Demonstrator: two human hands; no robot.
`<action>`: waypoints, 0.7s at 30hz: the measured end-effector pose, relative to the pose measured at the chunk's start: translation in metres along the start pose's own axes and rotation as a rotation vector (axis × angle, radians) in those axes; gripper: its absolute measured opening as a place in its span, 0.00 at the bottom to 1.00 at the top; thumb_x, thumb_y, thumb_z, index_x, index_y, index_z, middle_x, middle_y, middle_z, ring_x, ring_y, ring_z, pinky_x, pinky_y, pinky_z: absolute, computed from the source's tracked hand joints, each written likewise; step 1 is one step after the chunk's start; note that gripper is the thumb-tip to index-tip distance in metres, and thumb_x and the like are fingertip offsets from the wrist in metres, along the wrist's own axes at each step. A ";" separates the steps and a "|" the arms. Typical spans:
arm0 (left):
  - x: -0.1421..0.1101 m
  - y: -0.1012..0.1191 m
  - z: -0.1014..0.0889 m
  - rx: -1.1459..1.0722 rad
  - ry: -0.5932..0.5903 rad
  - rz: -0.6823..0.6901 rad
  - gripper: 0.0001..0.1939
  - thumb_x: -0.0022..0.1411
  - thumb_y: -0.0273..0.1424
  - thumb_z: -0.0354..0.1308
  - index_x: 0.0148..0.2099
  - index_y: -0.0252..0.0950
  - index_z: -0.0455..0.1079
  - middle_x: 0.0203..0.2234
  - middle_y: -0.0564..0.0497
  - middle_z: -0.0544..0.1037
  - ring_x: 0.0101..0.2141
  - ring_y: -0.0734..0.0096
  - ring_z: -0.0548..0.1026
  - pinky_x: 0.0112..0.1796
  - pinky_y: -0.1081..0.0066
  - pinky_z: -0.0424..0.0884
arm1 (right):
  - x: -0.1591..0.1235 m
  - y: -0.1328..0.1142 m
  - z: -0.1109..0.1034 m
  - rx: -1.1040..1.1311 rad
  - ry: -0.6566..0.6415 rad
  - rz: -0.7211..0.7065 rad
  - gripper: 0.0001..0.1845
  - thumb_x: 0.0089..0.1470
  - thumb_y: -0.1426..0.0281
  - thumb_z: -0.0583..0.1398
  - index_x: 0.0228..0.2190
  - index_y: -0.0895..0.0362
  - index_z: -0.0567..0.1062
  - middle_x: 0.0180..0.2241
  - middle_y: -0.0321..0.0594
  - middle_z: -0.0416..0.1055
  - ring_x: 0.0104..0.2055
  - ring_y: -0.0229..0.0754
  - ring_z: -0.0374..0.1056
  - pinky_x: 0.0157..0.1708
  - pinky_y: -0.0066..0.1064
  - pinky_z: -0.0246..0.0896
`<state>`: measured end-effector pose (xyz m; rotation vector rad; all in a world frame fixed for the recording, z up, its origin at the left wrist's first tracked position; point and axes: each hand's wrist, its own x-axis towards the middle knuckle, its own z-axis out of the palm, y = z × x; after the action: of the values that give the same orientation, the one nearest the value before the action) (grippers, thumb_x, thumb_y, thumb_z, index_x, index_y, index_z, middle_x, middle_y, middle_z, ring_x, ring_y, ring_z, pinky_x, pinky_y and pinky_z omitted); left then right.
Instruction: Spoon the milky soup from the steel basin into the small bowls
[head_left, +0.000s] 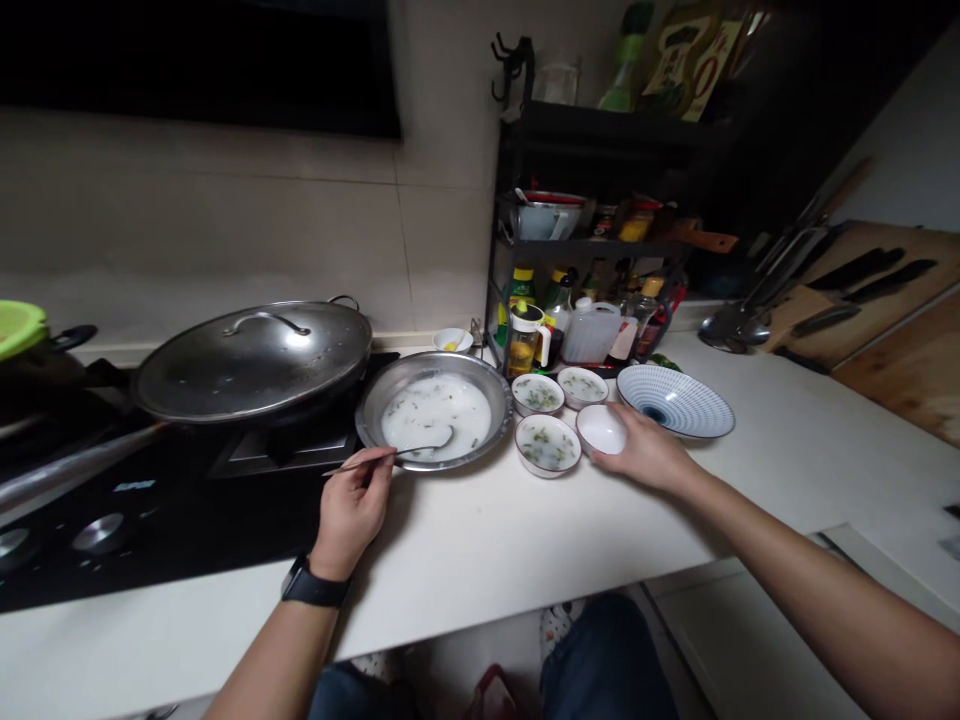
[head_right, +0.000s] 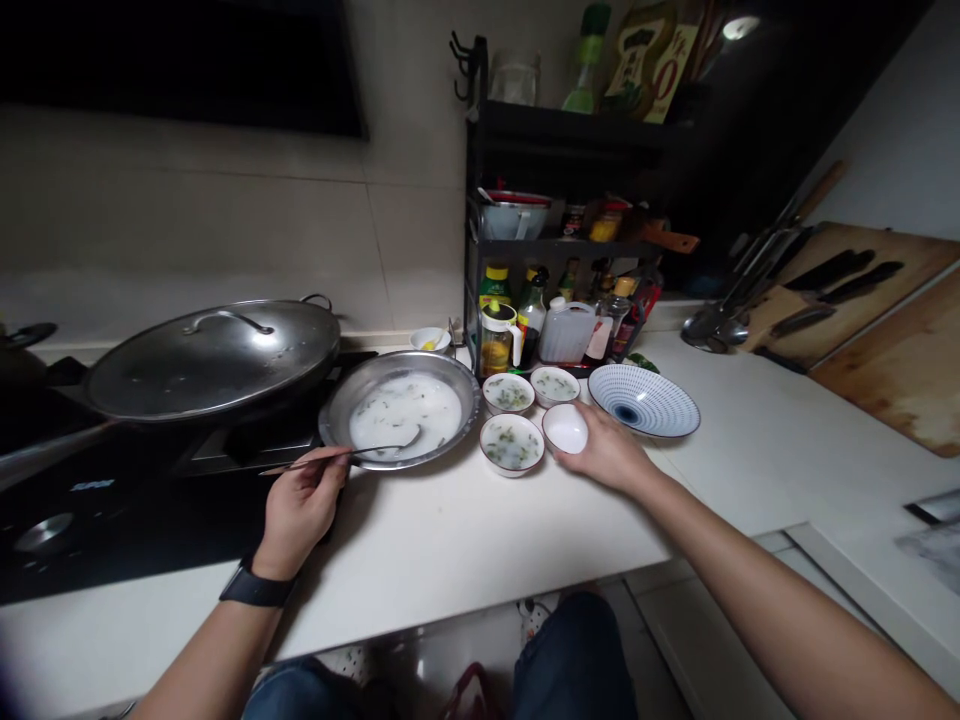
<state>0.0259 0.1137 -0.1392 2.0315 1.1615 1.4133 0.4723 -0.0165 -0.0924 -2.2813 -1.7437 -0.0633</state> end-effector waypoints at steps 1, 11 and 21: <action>0.000 0.000 0.000 -0.001 -0.001 0.002 0.14 0.69 0.40 0.57 0.42 0.36 0.80 0.29 0.46 0.83 0.34 0.61 0.82 0.37 0.67 0.79 | 0.000 0.001 0.002 0.006 0.000 0.007 0.53 0.47 0.47 0.66 0.68 0.56 0.62 0.65 0.58 0.67 0.65 0.68 0.66 0.63 0.55 0.63; -0.002 -0.002 0.001 -0.022 -0.009 -0.001 0.13 0.69 0.39 0.58 0.42 0.36 0.80 0.32 0.46 0.84 0.35 0.62 0.83 0.37 0.67 0.79 | 0.001 -0.009 -0.005 -0.020 -0.097 0.016 0.61 0.43 0.44 0.69 0.69 0.62 0.60 0.69 0.64 0.58 0.72 0.72 0.54 0.68 0.59 0.54; -0.003 -0.003 0.001 -0.038 -0.021 0.011 0.13 0.70 0.37 0.58 0.44 0.36 0.80 0.37 0.45 0.84 0.37 0.63 0.83 0.40 0.68 0.78 | 0.013 -0.086 0.002 -0.023 -0.228 -0.217 0.65 0.38 0.40 0.70 0.67 0.66 0.62 0.68 0.67 0.60 0.72 0.72 0.54 0.71 0.62 0.44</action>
<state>0.0249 0.1124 -0.1432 2.0250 1.1073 1.4051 0.3934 0.0164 -0.0759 -2.1770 -2.1107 0.1413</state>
